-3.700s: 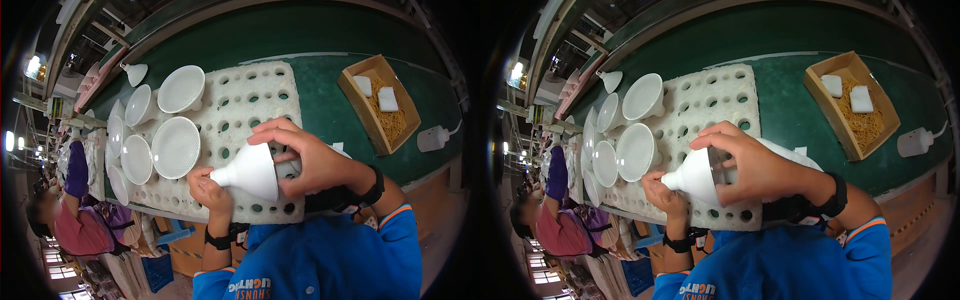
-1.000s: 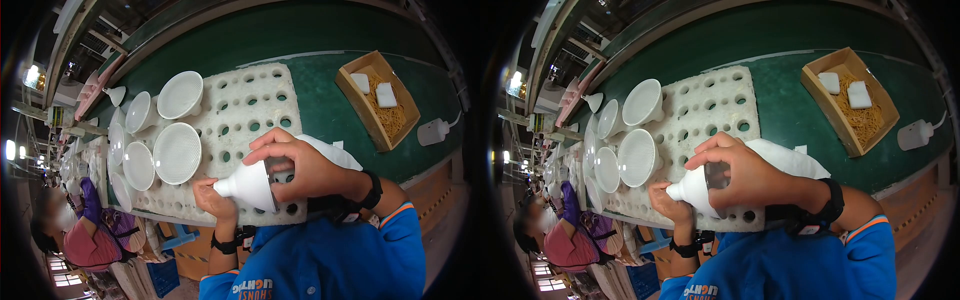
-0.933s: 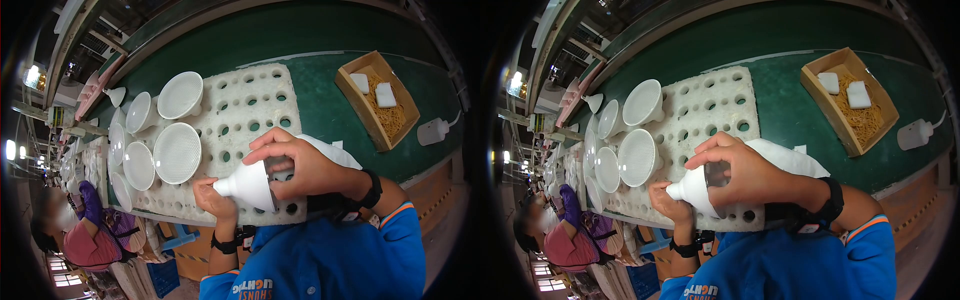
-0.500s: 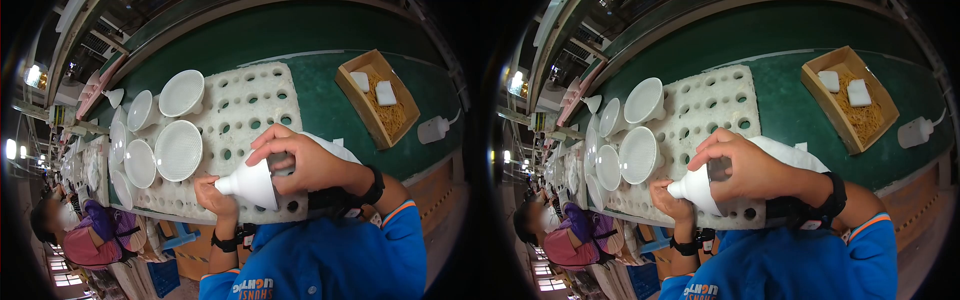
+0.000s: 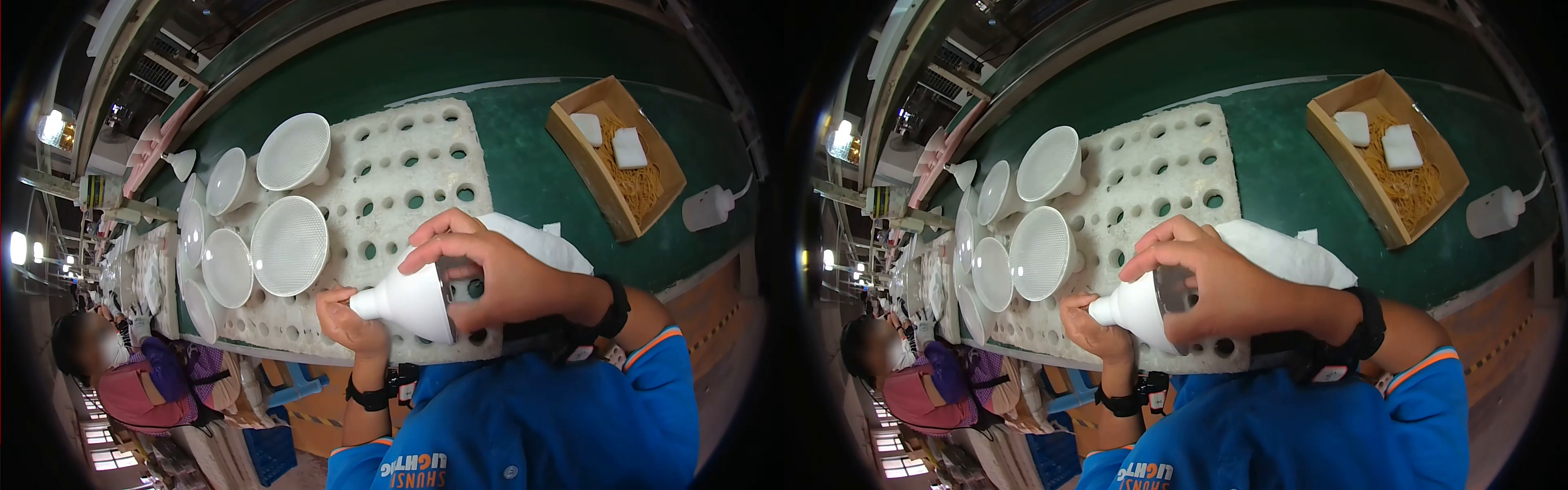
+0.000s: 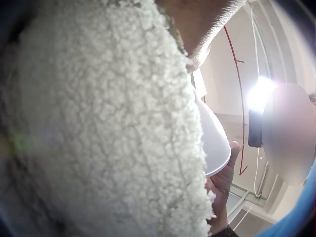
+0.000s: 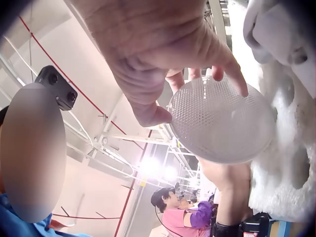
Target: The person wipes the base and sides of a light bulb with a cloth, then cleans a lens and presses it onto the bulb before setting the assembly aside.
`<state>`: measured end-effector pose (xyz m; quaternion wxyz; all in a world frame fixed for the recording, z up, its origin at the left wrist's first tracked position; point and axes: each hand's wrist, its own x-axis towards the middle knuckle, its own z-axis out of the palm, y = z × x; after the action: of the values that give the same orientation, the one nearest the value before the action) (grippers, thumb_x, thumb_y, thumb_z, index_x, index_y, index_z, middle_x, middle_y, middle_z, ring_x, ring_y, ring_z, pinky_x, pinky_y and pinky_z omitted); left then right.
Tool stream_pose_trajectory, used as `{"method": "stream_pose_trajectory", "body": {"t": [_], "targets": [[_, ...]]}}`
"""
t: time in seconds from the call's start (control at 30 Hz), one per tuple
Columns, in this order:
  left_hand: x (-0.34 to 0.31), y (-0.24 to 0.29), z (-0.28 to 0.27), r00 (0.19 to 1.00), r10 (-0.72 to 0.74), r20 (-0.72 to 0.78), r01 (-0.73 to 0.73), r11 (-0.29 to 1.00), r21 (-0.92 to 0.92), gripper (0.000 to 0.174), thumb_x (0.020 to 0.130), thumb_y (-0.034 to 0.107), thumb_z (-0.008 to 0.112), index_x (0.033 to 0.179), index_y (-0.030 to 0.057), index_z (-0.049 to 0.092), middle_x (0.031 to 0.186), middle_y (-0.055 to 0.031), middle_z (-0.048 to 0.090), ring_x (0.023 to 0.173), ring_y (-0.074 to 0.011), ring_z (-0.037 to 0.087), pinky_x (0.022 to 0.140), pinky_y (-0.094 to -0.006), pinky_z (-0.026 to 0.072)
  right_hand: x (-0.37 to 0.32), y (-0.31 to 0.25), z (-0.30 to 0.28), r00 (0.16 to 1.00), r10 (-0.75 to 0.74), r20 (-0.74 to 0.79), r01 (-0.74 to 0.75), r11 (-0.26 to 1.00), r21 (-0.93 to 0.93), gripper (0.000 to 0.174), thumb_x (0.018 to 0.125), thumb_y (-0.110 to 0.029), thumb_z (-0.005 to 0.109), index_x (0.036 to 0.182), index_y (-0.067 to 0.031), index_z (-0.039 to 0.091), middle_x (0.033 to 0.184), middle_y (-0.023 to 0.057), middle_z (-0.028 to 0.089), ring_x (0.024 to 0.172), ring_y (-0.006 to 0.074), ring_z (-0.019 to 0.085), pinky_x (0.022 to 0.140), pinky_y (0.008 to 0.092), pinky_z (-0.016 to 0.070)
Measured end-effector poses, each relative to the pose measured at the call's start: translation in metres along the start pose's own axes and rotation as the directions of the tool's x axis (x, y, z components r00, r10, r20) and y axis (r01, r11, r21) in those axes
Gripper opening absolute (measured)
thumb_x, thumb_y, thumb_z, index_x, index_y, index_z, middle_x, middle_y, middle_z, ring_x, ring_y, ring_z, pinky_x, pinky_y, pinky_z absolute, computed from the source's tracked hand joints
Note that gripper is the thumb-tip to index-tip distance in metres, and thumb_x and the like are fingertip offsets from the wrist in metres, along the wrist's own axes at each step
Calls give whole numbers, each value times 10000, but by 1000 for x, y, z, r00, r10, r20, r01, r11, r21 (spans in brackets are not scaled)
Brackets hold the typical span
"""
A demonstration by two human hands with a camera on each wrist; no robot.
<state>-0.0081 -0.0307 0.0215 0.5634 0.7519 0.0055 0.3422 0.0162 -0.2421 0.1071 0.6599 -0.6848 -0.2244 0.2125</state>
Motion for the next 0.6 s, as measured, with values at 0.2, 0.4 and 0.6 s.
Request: {"method": "stream_pose_trajectory", "body": {"t": [0.2,0.4,0.6], "targets": [[0,-1,2,998,57,-37,-55,997,50,411,955,350,328,796,-2,468,637,-69,442,575,-128,411,545,-270,338,10,4,-13,996,62,61,-66,995,77,447,658,-9,650,1097,-95,657,1251,75,401,1174,217,474,945,316,470],[-1,1,1,1000,20,-22,-19,999,44,410,953,351,320,805,-2,468,636,-72,450,579,-131,418,550,-272,350,-3,4,2,1000,16,1,-16,1000,25,503,600,-98,726,1098,-138,658,1277,73,383,1236,239,359,980,366,412],[-1,-2,0,998,59,-15,-58,997,52,393,948,341,326,805,2,464,641,-79,458,578,-134,416,547,-273,350,1,5,0,1000,5,-23,-3,993,116,403,650,27,647,1036,-87,671,1249,82,405,1106,187,500,961,292,452]]}}
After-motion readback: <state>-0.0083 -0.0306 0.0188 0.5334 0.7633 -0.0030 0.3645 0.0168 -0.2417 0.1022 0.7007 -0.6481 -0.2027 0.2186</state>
